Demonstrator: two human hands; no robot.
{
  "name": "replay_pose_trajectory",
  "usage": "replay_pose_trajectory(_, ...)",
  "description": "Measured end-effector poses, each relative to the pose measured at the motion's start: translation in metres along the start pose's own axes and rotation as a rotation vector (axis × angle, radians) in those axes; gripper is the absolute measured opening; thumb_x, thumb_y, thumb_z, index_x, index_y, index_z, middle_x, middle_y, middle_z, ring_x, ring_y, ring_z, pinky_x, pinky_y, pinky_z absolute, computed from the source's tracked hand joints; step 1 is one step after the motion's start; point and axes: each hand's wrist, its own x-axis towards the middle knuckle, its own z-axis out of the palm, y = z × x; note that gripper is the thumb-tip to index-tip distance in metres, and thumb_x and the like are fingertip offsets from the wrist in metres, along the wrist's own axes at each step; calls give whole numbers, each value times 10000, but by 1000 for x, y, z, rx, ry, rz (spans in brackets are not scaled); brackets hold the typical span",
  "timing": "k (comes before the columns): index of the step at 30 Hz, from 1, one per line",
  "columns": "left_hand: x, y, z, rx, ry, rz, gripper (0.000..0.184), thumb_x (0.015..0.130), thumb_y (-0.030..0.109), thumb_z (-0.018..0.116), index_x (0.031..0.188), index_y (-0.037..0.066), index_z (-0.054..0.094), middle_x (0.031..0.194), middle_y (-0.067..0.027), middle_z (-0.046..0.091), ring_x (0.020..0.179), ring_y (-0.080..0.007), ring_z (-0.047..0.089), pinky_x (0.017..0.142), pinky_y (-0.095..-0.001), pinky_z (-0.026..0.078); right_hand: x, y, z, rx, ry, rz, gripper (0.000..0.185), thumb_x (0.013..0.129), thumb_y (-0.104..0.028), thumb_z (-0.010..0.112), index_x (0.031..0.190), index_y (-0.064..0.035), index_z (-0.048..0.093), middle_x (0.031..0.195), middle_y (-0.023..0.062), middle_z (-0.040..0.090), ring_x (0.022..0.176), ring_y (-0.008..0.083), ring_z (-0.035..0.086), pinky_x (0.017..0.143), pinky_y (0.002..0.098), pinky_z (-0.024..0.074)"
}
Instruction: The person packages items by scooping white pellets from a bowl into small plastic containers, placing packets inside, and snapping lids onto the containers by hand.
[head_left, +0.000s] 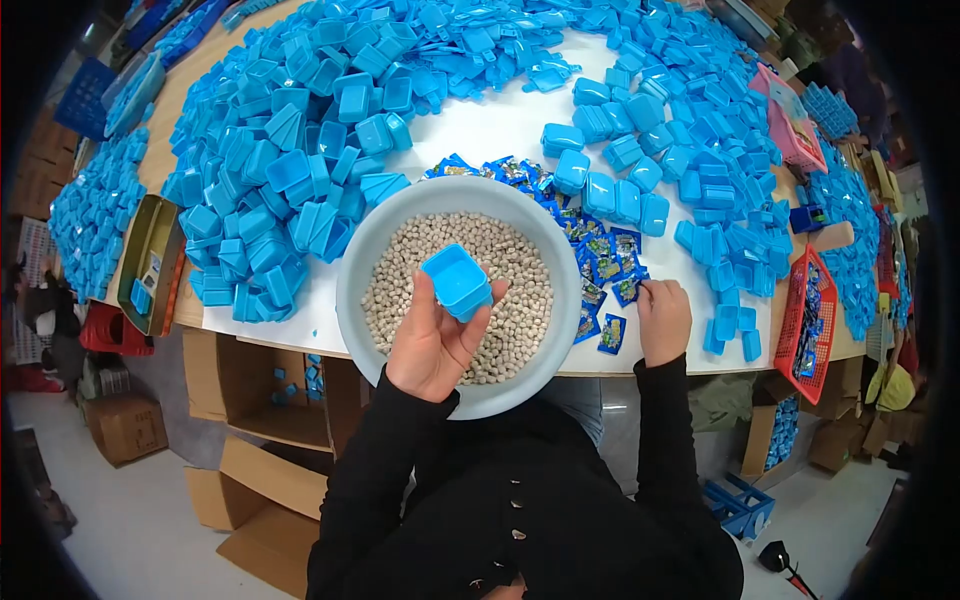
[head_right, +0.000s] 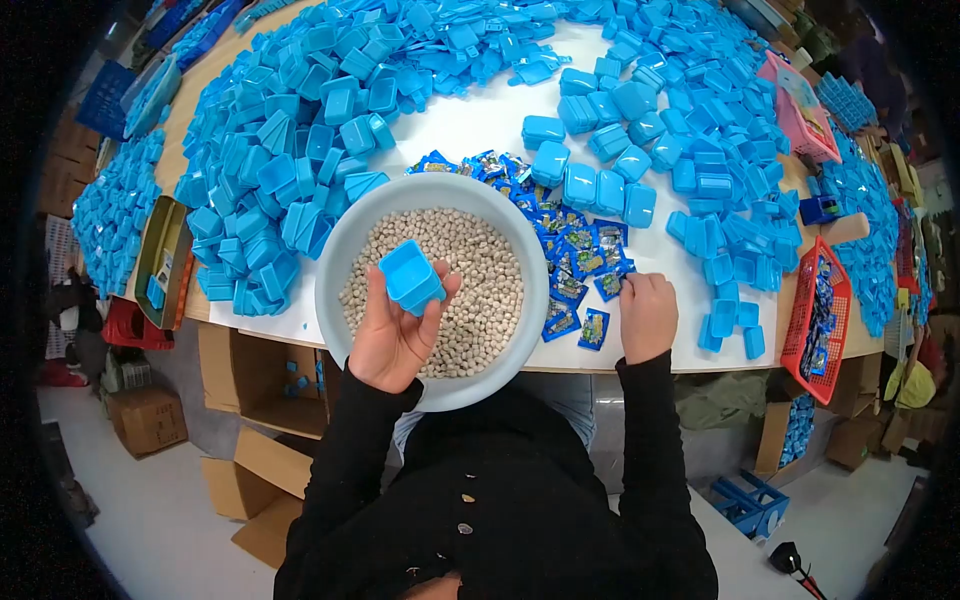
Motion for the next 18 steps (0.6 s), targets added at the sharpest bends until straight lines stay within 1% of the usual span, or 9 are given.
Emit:
replay_pose_trajectory(1,-1,-1,3,6,2,-4,577,993,345,485,1419,15,277,1377,-201,429,1219,-344,511,894,-325,568,-1,1,3,3,0,7,271,767,-62,684,1032,-21,647,915,110,606,837,276,565,759,336,479)
replay_pose_trajectory(5,-7,-4,27,337,-32,18,509,986,287,510,1411,100,300,1364,-196,437,1211,-342,520,834,-309,590,5,0,7,-20,108,-46,270,767,-42,675,1035,-21,655,899,102,604,823,271,563,765,333,480)
replay_pose_trajectory(6,-7,-3,29,343,-34,15,509,986,287,510,1411,100,300,1364,-196,437,1211,-342,520,834,-309,590,5,1,7,-18,112,-40,270,767,-42,675,1035,-21,655,899,102,604,823,271,563,765,333,480)
replay_pose_trajectory(10,-11,3,28,253,-25,-44,423,976,192,508,1366,158,348,1346,-187,448,1190,-333,537,764,-286,594,4,5,-1,-97,306,-113,266,785,-24,651,1050,-5,659,896,105,620,804,258,573,748,300,472)
replay_pose_trajectory(11,-12,3,27,253,-25,-47,423,976,192,508,1366,158,348,1346,-187,448,1190,-333,537,764,-286,594,4,3,-5,-98,306,-111,266,785,-24,651,1050,-5,659,896,105,620,804,258,573,748,300,472)
replay_pose_trajectory(15,-13,0,20,628,19,76,380,959,133,486,1322,138,374,1307,-185,479,1175,-316,546,740,-306,571,5,-23,-30,143,188,-18,295,812,0,629,1108,-4,631,885,92,615,757,193,561,703,249,457)
replay_pose_trajectory(16,-11,-2,19,629,18,76,380,959,133,486,1322,138,374,1307,-185,479,1175,-316,546,740,-306,571,6,-30,-35,143,189,-17,295,812,0,629,1108,-4,631,885,92,615,757,193,561,703,249,457)
replay_pose_trajectory(18,-9,-6,18,731,40,140,392,959,130,488,1334,136,372,1290,-179,493,1163,-305,552,730,-300,561,8,-50,-43,635,64,150,300,826,-2,633,1126,-12,617,868,81,610,743,165,554,680,246,456)
